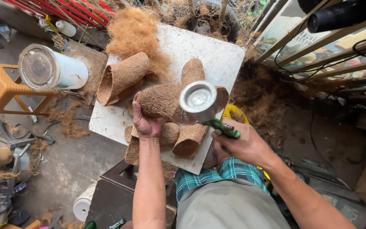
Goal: The person uses a pneumatic air blower to clean loose fibers from several coco fiber pots. They rotate each pot to blow air into the interior and along the exterior surfaces, then place the cleaned pots into a black plastic basket.
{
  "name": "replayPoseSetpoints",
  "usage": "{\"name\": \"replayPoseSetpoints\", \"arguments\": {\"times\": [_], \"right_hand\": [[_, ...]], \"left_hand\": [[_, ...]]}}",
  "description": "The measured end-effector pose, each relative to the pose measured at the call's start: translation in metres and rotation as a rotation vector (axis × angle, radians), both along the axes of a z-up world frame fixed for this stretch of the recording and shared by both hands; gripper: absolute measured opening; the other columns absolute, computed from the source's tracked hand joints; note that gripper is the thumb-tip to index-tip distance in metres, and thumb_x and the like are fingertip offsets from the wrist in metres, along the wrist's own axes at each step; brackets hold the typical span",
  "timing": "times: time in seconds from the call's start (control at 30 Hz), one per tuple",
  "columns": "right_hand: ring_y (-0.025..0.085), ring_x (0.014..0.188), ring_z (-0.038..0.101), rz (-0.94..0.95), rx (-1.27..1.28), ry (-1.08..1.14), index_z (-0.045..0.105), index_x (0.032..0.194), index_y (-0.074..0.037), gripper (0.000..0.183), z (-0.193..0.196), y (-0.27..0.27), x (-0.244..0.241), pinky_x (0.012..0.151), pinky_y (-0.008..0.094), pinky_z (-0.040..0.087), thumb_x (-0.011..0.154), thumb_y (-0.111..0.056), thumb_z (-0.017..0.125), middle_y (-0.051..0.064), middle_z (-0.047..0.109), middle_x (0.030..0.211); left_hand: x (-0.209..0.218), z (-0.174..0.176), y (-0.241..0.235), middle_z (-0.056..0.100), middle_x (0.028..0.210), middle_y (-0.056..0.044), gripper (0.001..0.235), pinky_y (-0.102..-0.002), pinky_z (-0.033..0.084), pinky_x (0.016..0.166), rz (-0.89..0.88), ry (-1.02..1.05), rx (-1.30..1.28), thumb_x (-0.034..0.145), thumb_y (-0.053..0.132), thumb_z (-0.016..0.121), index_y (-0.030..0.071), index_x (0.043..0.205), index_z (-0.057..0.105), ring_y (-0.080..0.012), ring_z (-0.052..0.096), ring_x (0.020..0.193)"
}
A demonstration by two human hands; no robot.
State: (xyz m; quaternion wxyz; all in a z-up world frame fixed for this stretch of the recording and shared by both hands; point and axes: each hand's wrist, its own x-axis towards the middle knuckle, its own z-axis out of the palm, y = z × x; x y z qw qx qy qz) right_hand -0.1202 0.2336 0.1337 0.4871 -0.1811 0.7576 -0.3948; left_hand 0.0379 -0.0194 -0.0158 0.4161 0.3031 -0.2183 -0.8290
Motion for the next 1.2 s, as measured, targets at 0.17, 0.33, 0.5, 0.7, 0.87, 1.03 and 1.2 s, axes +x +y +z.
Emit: {"name": "replayPoseSetpoints", "arguments": {"times": [0.17, 0.33, 0.5, 0.7, 0.87, 1.03, 1.2], "right_hand": [[0.021, 0.073, 0.055, -0.145, 0.094, 0.112, 0.068, 0.09, -0.013, 0.026, -0.019, 0.013, -0.014, 0.068, 0.035, 0.041, 0.086, -0.038, 0.074, 0.012, 0.06, 0.072], [0.019, 0.073, 0.059, -0.217, 0.147, 0.147, 0.07, 0.108, -0.02, 0.032, -0.015, 0.026, -0.03, 0.067, 0.034, 0.045, 0.09, -0.047, 0.07, 0.009, 0.063, 0.075], [0.016, 0.051, 0.054, -0.392, 0.075, 0.108, 0.071, 0.094, -0.008, 0.032, 0.002, 0.024, -0.025, 0.051, 0.03, 0.045, 0.095, -0.039, 0.069, 0.006, 0.054, 0.055], [0.014, 0.046, 0.055, -0.43, -0.073, 0.14, 0.072, 0.093, -0.005, 0.023, -0.017, 0.031, -0.02, 0.045, 0.025, 0.046, 0.09, -0.028, 0.074, 0.008, 0.061, 0.057], [0.013, 0.067, 0.051, -0.18, -0.041, 0.223, 0.069, 0.084, -0.01, 0.023, -0.016, 0.023, -0.013, 0.063, 0.032, 0.046, 0.087, -0.031, 0.076, 0.009, 0.058, 0.062], [0.014, 0.064, 0.046, -0.183, -0.035, 0.254, 0.065, 0.078, -0.009, 0.024, -0.018, 0.022, -0.014, 0.061, 0.033, 0.039, 0.09, -0.028, 0.073, 0.007, 0.051, 0.06], [0.016, 0.065, 0.052, -0.212, 0.035, 0.267, 0.064, 0.075, -0.009, 0.03, -0.015, 0.022, -0.021, 0.062, 0.033, 0.043, 0.088, -0.033, 0.077, 0.012, 0.055, 0.058]], "left_hand": [[-0.009, 0.028, 0.011, 0.069, 0.117, -0.012, 0.042, -0.046, 0.056, 0.098, 0.039, -0.303, -0.197, 0.096, 0.044, 0.062, 0.021, 0.132, 0.06, -0.0255, 0.066, 0.107], [0.005, -0.032, 0.02, 0.065, 0.12, -0.018, 0.05, -0.048, 0.054, 0.096, -0.005, -0.392, -0.009, 0.096, 0.037, 0.066, 0.015, 0.139, 0.052, -0.0302, 0.064, 0.106], [-0.03, 0.034, 0.06, 0.065, 0.113, -0.013, 0.033, -0.056, 0.055, 0.091, -0.097, -0.277, 0.232, 0.094, 0.023, 0.064, 0.017, 0.126, 0.059, -0.0311, 0.066, 0.103], [-0.067, 0.017, 0.079, 0.063, 0.113, -0.011, 0.029, -0.061, 0.051, 0.097, -0.191, -0.167, 0.341, 0.093, 0.017, 0.067, 0.021, 0.119, 0.054, -0.0332, 0.063, 0.107], [-0.085, 0.003, 0.081, 0.056, 0.092, -0.005, 0.042, -0.054, 0.057, 0.088, -0.235, -0.228, 0.269, 0.089, 0.011, 0.069, 0.021, 0.123, 0.046, -0.0238, 0.061, 0.085], [-0.09, 0.014, 0.082, 0.053, 0.088, -0.001, 0.048, -0.046, 0.06, 0.083, -0.264, -0.287, 0.2, 0.087, 0.011, 0.069, 0.02, 0.127, 0.043, -0.0183, 0.059, 0.081], [-0.087, 0.033, 0.08, 0.052, 0.083, 0.003, 0.052, -0.044, 0.062, 0.078, -0.287, -0.321, 0.147, 0.085, 0.011, 0.071, 0.018, 0.129, 0.045, -0.0137, 0.06, 0.079]]}}
